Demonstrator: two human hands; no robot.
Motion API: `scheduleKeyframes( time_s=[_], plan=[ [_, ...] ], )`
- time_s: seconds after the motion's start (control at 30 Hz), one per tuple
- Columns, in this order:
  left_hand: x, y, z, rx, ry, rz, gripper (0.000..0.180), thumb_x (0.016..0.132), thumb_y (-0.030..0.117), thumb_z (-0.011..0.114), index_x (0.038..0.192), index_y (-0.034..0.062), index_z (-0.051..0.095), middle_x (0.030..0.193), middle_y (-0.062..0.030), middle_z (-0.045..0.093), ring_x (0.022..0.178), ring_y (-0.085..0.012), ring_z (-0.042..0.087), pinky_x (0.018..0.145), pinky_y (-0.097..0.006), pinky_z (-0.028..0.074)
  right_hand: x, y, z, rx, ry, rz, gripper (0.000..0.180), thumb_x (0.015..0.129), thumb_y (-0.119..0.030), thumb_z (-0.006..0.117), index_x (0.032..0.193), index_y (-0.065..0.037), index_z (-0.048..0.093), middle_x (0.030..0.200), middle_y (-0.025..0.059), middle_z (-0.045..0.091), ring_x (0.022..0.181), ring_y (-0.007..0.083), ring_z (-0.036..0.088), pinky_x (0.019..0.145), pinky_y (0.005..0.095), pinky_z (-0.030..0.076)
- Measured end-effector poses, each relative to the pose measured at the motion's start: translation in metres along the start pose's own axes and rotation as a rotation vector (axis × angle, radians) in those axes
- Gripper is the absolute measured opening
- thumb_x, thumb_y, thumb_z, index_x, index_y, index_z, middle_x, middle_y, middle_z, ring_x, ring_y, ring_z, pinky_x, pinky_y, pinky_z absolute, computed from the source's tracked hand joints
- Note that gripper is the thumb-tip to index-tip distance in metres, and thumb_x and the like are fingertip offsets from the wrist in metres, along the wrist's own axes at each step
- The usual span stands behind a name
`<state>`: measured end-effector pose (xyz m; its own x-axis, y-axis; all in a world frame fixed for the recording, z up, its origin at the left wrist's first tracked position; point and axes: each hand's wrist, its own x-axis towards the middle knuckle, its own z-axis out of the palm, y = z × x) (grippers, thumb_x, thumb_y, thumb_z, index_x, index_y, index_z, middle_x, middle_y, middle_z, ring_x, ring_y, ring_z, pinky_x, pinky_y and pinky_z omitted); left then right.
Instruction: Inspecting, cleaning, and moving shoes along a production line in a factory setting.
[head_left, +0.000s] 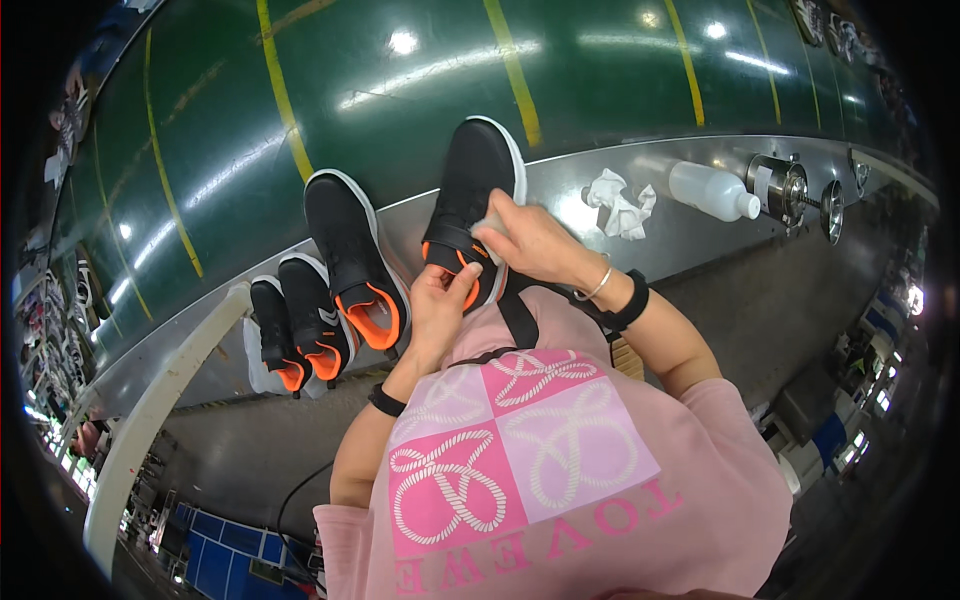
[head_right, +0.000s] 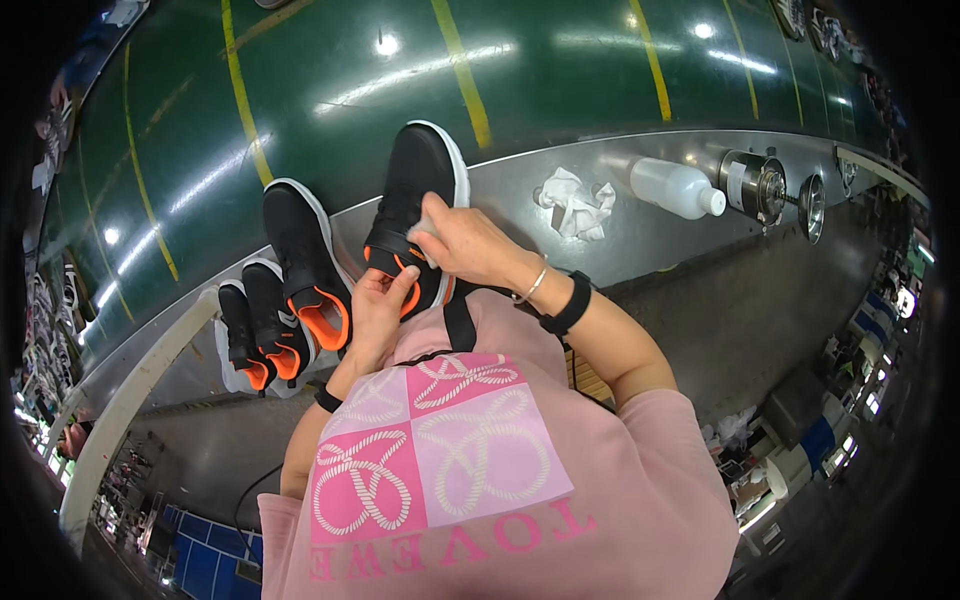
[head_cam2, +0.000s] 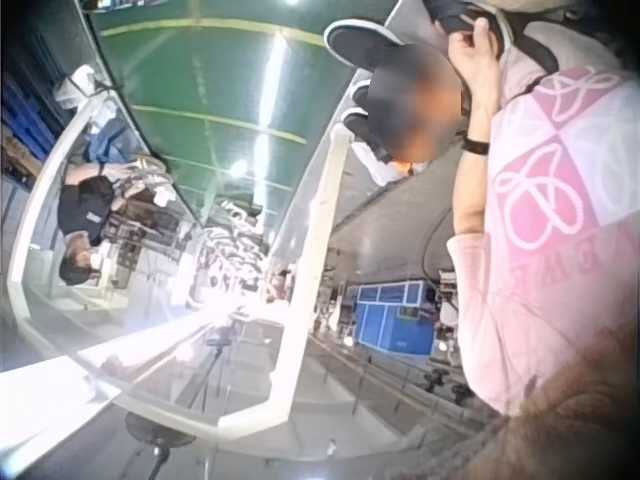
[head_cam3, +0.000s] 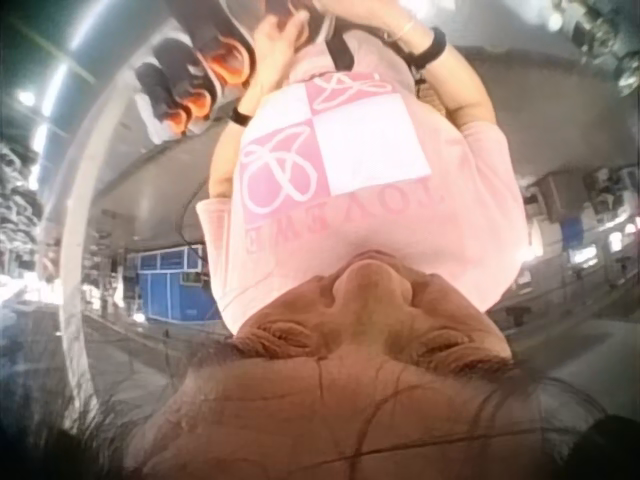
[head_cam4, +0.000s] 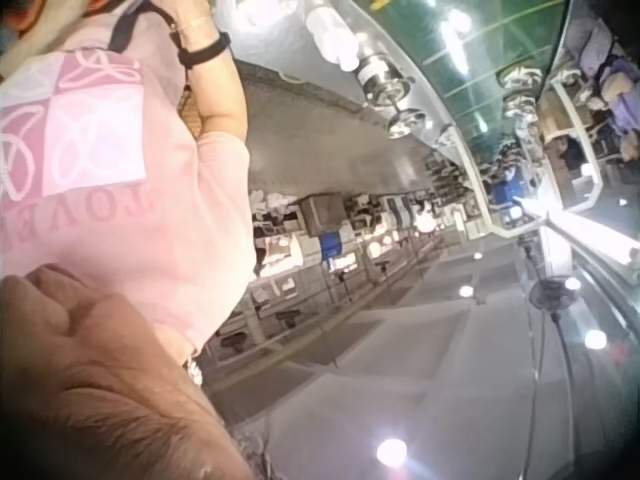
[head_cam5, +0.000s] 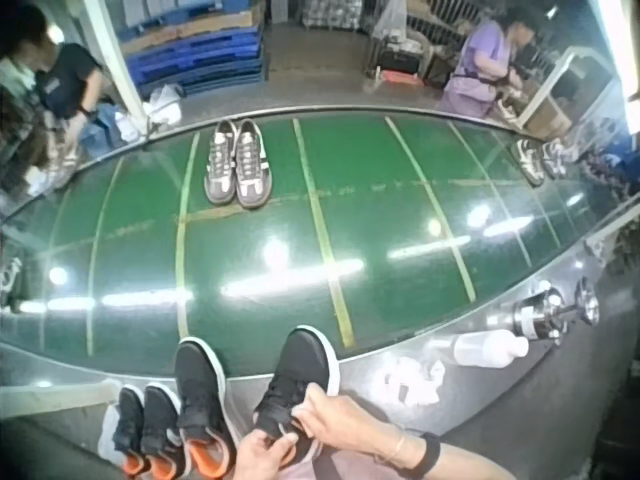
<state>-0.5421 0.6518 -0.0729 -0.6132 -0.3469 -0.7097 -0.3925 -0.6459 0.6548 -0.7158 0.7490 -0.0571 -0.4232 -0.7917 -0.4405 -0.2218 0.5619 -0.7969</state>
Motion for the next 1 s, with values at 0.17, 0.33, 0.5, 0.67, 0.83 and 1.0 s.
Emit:
scheduleKeyframes(
  time_s=[0.17,0.33,0.5,0.67,0.83,1.0],
  plan=[
    [0.001,0.000,0.002,0.037,-0.014,0.001,0.021,0.091,0.010,0.068,0.107,-0.0031,0.063,0.098,-0.0050,0.067,0.084,-0.0069,0.060,0.076,-0.023,0.048,0.004,0.001,-0.006,-0.030,-0.100,-0.093,0.031,0.093,-0.026,0.059,0.095,0.000,0.041,0.067,0.0257,0.057,0.069,0.0468,0.058,0.061,0.0508,0.043],
    [0.000,0.000,0.001,0.005,-0.026,-0.024,0.020,0.091,0.009,0.068,0.106,-0.0029,0.063,0.098,-0.0043,0.067,0.085,-0.0064,0.059,0.077,-0.022,0.048,-0.003,0.005,-0.008,-0.030,-0.127,-0.061,0.031,0.092,-0.028,0.061,0.094,-0.001,0.044,0.066,0.0236,0.056,0.067,0.0435,0.059,0.057,0.0461,0.043],
    [0.004,0.003,-0.003,0.024,-0.017,-0.061,0.025,0.091,0.008,0.067,0.113,-0.0034,0.061,0.101,-0.0049,0.067,0.088,-0.0081,0.060,0.080,-0.023,0.048,-0.013,0.027,-0.018,0.034,-0.185,0.054,0.035,0.091,-0.032,0.063,0.091,0.000,0.048,0.079,0.0212,0.062,0.075,0.0365,0.062,0.065,0.0433,0.046],
    [0.004,0.005,-0.003,-0.023,-0.078,-0.032,0.025,0.092,0.007,0.065,0.114,-0.0037,0.060,0.106,-0.0066,0.066,0.093,-0.0091,0.060,0.085,-0.023,0.048,-0.015,0.040,-0.006,0.256,0.044,0.090,0.035,0.093,-0.034,0.062,0.097,-0.001,0.051,0.081,0.0196,0.064,0.077,0.0320,0.065,0.068,0.0406,0.049],
    [0.002,0.006,-0.001,-0.041,-0.074,-0.013,0.026,0.092,0.008,0.066,0.114,-0.0023,0.061,0.105,-0.0066,0.067,0.092,-0.0096,0.062,0.085,-0.023,0.049,-0.012,0.030,0.013,0.346,0.184,0.166,0.037,0.092,-0.032,0.062,0.103,-0.001,0.046,0.076,0.0202,0.063,0.073,0.0325,0.065,0.066,0.0432,0.049],
    [0.001,0.007,0.000,0.002,-0.060,-0.020,0.024,0.092,0.008,0.065,0.113,-0.0036,0.061,0.104,-0.0059,0.067,0.091,-0.0090,0.060,0.083,-0.023,0.048,-0.012,0.023,0.023,0.255,0.240,0.027,0.033,0.092,-0.028,0.061,0.097,-0.001,0.044,0.071,0.0201,0.059,0.067,0.0344,0.062,0.062,0.0437,0.047]
  ],
)
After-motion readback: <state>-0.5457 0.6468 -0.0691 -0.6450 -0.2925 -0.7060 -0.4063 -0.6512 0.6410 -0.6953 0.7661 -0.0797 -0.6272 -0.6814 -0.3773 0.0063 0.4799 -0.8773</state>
